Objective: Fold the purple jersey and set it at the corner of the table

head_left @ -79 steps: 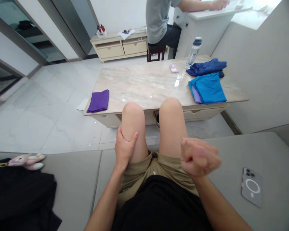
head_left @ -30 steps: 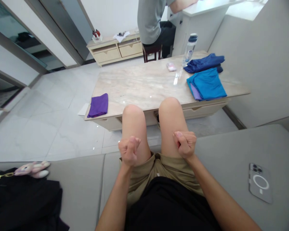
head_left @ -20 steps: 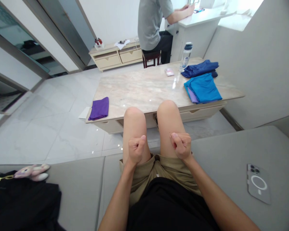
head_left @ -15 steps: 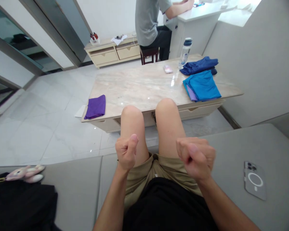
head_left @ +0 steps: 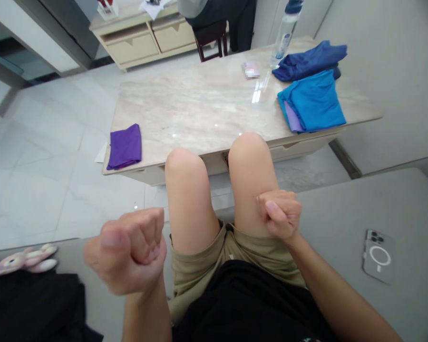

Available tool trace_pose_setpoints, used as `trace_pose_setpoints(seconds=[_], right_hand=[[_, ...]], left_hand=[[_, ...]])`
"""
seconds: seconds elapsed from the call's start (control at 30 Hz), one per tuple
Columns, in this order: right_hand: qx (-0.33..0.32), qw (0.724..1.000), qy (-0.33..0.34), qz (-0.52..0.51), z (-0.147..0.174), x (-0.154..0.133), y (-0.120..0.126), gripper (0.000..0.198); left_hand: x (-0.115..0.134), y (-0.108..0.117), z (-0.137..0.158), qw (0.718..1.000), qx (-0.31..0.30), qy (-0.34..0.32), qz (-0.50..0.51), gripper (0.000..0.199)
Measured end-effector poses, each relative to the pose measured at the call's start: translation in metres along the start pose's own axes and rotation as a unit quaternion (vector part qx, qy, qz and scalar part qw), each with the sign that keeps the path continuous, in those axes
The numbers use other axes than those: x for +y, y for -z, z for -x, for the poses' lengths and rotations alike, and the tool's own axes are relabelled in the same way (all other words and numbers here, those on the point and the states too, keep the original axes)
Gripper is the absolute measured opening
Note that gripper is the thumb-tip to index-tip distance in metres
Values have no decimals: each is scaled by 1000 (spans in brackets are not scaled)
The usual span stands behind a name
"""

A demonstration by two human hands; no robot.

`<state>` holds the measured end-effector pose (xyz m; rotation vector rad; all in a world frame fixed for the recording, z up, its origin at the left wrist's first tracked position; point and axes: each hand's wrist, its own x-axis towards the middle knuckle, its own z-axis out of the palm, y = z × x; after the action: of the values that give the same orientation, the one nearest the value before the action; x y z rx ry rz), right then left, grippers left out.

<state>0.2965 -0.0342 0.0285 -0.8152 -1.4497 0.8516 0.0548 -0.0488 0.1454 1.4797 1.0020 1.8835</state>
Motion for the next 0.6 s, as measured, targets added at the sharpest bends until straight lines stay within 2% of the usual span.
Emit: trace_pose_setpoints(seconds=[0.1,0.4,0.5,0.6], right_hand=[[28,999,6,-43,6,14,0,57],[62,996,-2,-62,3,2,-6,56],[64,996,2,-57,4,3,-6,55],[54,998,-1,-37,7,3,-3,56]], left_hand=[[-4,0,2,1000,-19,0,2,81],[-8,0,11,999,-41,14,-14,77],[-35,-4,23,998,-53,21,12,73],[-75,-5,37,994,-107,3,-13,66]])
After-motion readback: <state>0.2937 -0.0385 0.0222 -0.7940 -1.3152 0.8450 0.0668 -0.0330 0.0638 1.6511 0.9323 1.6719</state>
